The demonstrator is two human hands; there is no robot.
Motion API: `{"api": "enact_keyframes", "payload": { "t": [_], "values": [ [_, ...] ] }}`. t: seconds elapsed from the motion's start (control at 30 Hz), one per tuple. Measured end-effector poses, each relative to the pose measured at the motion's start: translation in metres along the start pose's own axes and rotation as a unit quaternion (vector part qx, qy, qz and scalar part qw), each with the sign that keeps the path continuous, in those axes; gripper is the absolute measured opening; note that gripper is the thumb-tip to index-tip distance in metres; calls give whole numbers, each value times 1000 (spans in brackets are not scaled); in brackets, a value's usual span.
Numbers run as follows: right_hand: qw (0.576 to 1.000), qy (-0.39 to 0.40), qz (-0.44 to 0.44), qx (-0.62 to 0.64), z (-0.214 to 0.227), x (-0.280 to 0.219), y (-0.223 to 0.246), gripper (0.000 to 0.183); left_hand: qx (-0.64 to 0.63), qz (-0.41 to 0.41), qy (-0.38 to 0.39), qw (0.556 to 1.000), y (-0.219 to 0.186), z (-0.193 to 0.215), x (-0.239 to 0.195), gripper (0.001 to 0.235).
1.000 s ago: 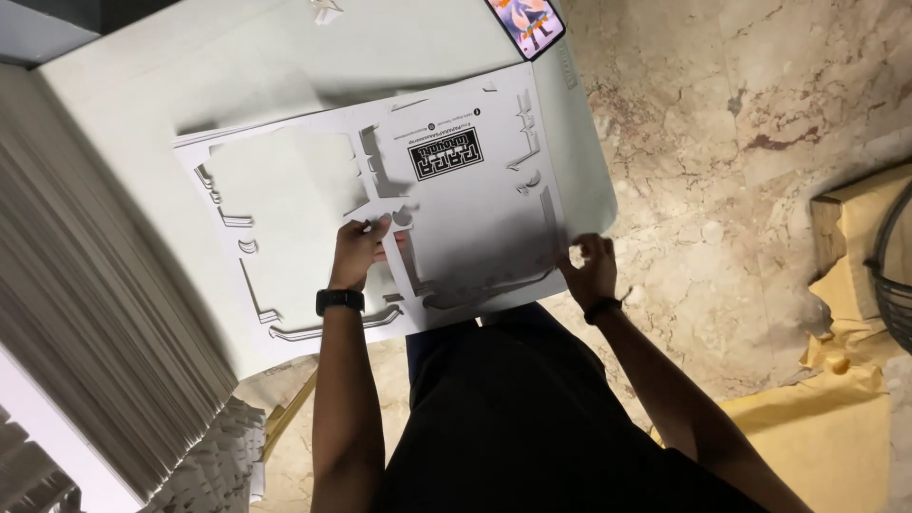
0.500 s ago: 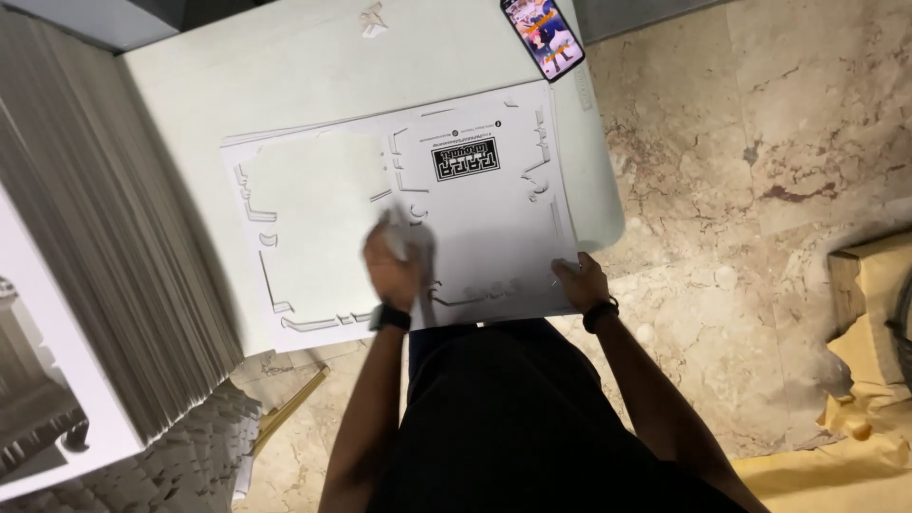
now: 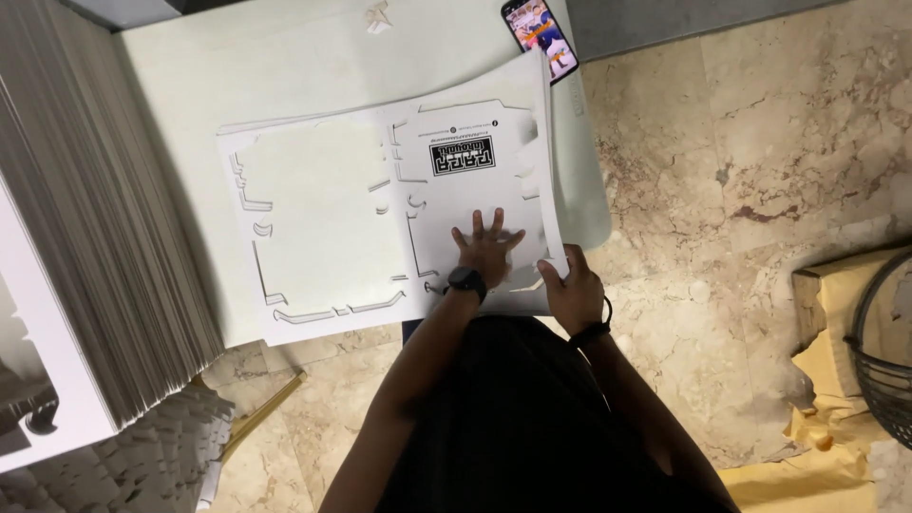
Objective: Manually separating die-cut cardboard shapes from the waste material on a sheet.
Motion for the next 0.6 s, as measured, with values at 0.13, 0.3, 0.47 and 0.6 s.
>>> {"api": "enact_keyframes", "payload": {
  "t": [0.13,0.3,0.47,0.6],
  "values": [
    [997,30,-65,13,-25,30,-45,53,-233,73,-57,968,35,47,-3,43],
    [991,94,-97,-17,-79,69,-125,67,-264,193,-282,902,157,38,-65,27],
    [985,100,-137,-22,-59,57,-110,83,-126,416,-285,855,338,30,-150,63],
    [987,96,-128,-33,-43,40,-70,80,-78,442,-117,886,392,70,-159,98]
  ]
}}
Point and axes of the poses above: each hand's wrist, its own x-axis towards the middle knuckle, its own z-axis out of the back of the hand, y = z × x, the point moved 5 cm from there along x, towards the middle knuckle, and after that the axes turned 11 degrees about -y, right-handed, at the moved point
